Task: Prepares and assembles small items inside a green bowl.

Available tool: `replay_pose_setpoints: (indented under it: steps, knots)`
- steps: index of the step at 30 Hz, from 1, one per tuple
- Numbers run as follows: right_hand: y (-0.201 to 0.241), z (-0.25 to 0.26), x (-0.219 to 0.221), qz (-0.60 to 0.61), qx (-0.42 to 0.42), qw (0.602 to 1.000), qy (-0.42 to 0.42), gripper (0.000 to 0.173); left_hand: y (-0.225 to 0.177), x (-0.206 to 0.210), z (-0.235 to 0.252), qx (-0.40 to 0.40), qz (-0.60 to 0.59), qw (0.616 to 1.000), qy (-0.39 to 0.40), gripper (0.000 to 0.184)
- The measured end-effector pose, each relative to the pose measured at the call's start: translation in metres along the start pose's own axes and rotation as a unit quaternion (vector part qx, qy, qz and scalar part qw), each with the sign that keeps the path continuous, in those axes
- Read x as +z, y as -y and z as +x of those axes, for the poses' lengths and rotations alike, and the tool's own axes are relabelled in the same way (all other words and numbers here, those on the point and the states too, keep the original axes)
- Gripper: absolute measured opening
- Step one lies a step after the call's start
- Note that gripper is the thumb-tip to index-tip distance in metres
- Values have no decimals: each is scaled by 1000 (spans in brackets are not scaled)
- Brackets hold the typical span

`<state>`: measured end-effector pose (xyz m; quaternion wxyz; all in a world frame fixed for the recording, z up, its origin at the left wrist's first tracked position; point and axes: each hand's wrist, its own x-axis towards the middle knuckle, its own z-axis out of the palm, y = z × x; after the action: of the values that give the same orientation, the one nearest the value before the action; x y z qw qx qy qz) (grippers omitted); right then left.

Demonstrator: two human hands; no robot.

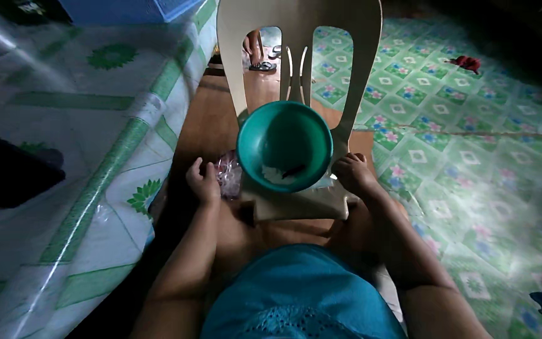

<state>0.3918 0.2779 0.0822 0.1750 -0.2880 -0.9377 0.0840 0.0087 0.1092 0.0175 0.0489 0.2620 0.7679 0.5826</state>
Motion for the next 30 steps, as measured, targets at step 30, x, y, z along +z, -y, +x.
replay_pose_setpoints:
  steps: [30]
  knots:
    - [97,41,-20,393,57,917,15,19,-160,50,-89,164,-70,955,236,25]
